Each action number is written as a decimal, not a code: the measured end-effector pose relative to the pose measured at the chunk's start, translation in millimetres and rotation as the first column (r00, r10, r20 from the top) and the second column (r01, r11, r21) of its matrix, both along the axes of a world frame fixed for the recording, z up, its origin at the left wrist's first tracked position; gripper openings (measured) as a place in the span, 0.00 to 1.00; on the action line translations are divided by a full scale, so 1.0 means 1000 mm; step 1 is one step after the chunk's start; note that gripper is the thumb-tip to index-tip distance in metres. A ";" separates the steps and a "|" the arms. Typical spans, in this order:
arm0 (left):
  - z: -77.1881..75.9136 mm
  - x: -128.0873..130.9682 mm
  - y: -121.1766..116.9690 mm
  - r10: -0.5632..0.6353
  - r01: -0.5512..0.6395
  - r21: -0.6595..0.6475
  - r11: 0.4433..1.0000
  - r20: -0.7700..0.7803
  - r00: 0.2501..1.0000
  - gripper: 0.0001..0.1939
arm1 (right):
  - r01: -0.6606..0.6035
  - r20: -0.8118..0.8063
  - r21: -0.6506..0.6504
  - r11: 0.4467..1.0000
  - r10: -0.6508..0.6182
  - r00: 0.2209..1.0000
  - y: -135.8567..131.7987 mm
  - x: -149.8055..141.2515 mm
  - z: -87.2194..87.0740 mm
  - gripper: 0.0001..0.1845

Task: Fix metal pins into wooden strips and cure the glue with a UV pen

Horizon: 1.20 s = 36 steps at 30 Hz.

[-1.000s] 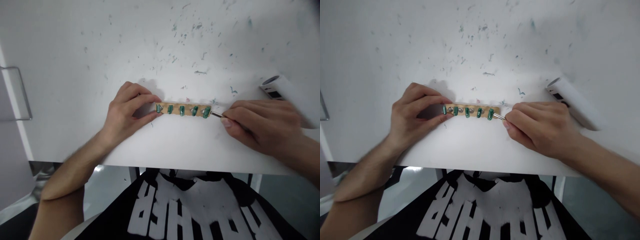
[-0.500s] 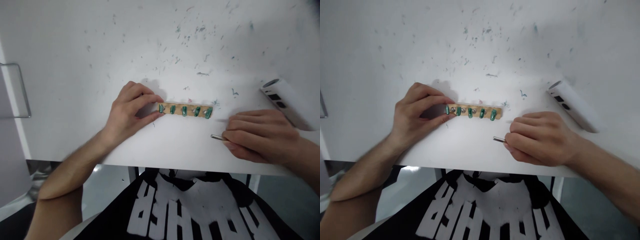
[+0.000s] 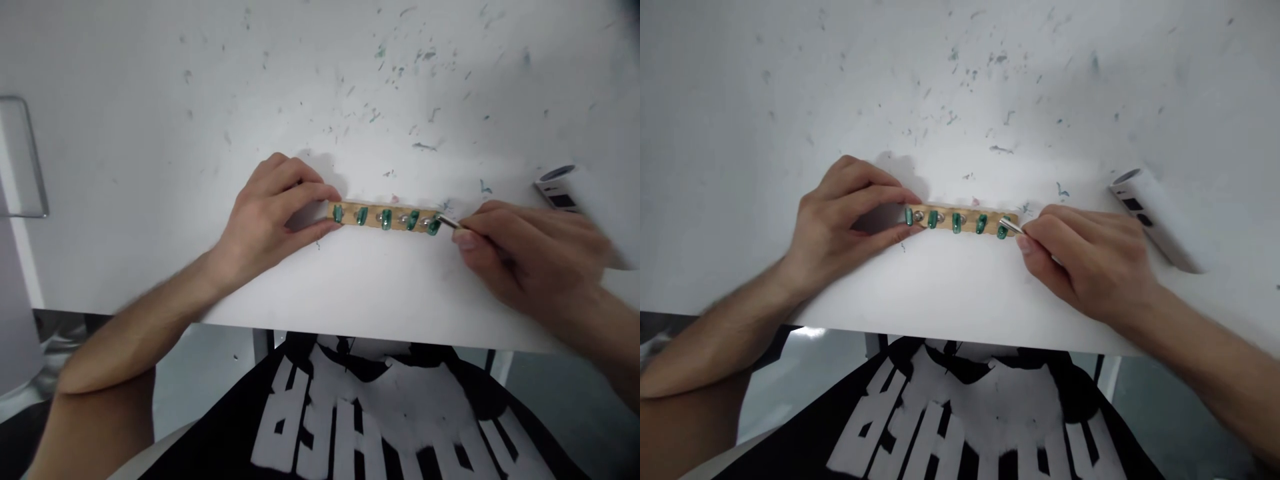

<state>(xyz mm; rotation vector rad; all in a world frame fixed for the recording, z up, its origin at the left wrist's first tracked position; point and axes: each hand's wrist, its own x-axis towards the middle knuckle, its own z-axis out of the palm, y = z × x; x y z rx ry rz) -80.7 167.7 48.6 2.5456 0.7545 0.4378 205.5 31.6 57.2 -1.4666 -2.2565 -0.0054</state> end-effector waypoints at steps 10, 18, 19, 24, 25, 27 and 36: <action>-0.002 0.001 0.000 0.008 -0.007 -0.034 0.999 0.022 1.000 0.09 | -0.033 -0.001 0.000 0.999 0.033 0.999 0.001 0.002 -0.001 0.08; -0.003 0.000 0.000 -0.002 0.002 0.003 1.000 0.031 1.000 0.09 | -0.088 -0.044 0.005 0.996 0.088 0.995 0.002 0.004 -0.002 0.08; -0.003 0.001 0.000 -0.003 0.003 -0.002 1.000 0.038 0.999 0.09 | -0.058 -0.038 0.008 0.998 0.058 0.998 0.002 0.004 -0.002 0.08; -0.002 0.001 0.000 0.004 -0.003 -0.015 1.000 0.038 0.999 0.09 | 0.012 0.007 0.009 1.000 -0.012 1.000 0.002 0.002 -0.002 0.10; -0.002 0.001 0.000 0.007 -0.007 -0.017 1.000 0.030 1.000 0.09 | 0.002 0.000 0.007 1.000 -0.002 1.000 0.002 0.002 -0.002 0.09; -0.002 0.000 0.000 0.010 -0.009 -0.019 1.000 0.021 1.000 0.09 | -0.023 -0.018 0.005 1.000 0.023 1.000 0.001 0.004 -0.001 0.08; -0.003 0.000 0.001 0.000 0.001 -0.030 1.000 0.032 0.999 0.10 | -0.248 -0.047 -0.003 0.969 0.247 0.968 0.000 0.004 0.004 0.07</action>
